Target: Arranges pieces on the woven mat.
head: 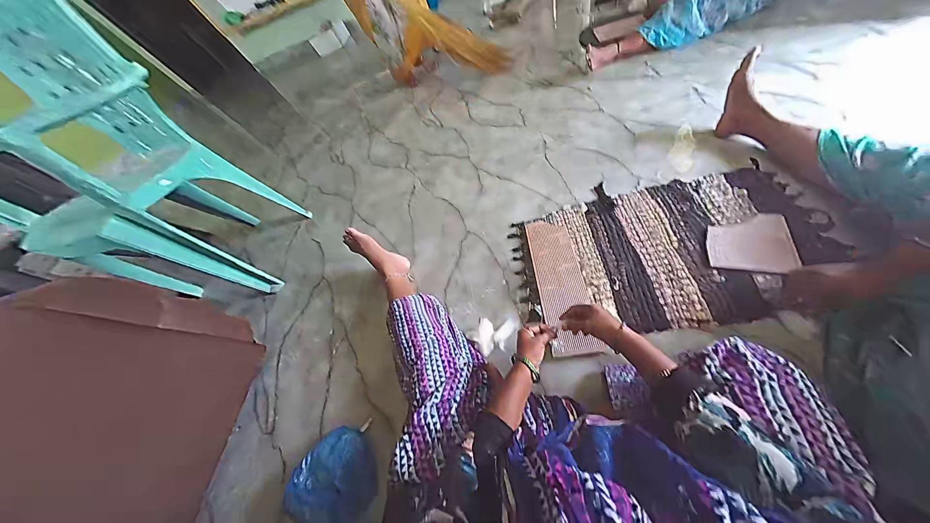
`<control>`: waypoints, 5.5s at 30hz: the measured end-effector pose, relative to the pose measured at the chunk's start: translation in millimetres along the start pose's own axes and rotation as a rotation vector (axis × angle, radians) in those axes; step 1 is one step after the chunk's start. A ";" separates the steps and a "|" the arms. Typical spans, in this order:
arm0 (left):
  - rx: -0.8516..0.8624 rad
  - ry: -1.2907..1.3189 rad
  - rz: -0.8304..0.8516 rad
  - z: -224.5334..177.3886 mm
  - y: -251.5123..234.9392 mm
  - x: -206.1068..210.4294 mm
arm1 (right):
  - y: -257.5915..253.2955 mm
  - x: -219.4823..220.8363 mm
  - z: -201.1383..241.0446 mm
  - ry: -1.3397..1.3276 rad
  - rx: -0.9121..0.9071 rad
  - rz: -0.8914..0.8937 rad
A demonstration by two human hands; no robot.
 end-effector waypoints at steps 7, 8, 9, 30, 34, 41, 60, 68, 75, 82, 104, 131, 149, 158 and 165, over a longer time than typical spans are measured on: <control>-0.010 0.098 -0.050 7.5 -6.2 3.6 | 1.3 -11.0 -7.3 -0.052 0.071 -0.100; -0.016 0.115 -0.054 8.7 -8.0 3.9 | 1.1 -11.7 -8.3 -0.077 0.082 -0.096; -0.022 0.122 -0.055 10.2 -9.0 4.3 | 0.7 -11.2 -9.8 -0.095 0.090 -0.093; 0.231 -0.653 -0.001 28.0 -24.9 10.7 | -39.4 6.8 -58.9 0.618 0.219 -0.197; 0.165 -0.741 0.033 23.3 -35.8 17.6 | -38.5 6.1 -56.9 0.631 0.237 -0.186; 0.058 -0.868 0.057 27.1 -43.2 19.0 | -29.4 18.3 -37.4 0.851 0.009 -0.202; 0.072 -0.836 0.143 28.2 -33.0 -5.0 | 6.6 38.1 -25.0 0.931 -0.014 -0.079; 0.065 -0.862 0.157 27.9 -42.8 -3.8 | -22.0 62.2 -47.7 0.963 0.077 0.066; -0.098 -0.956 0.293 30.8 -33.1 -8.9 | 20.6 75.4 -44.0 0.984 0.202 0.311; 0.055 -0.908 0.147 24.0 -42.8 -13.0 | -2.5 54.6 -15.7 0.958 0.017 -0.028; 0.113 -0.999 0.188 15.8 -20.7 -7.4 | -5.7 21.0 -31.0 1.020 0.111 -0.036; -0.042 -0.944 -0.106 14.5 -43.4 -98.6 | 8.8 -52.7 -78.3 0.673 0.638 -0.207; 0.159 -0.494 0.237 -7.3 -7.3 -40.9 | 1.3 34.9 -5.3 0.118 -0.070 -0.017; 0.056 -0.304 0.325 9.6 -11.7 -37.1 | 3.9 30.6 -7.8 0.006 -0.023 -0.054; 0.065 -0.318 0.316 11.7 -14.4 -38.4 | 1.1 39.9 -10.3 -0.033 -0.001 -0.032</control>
Point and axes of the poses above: each hand's wrist, its own y-axis away from the middle knuckle, its own x-axis out of the palm, z = x × y, the point moved 5 cm from there along -y, towards the middle knuckle, and after that the axes turned 15 degrees about y, right-handed, at the moved point
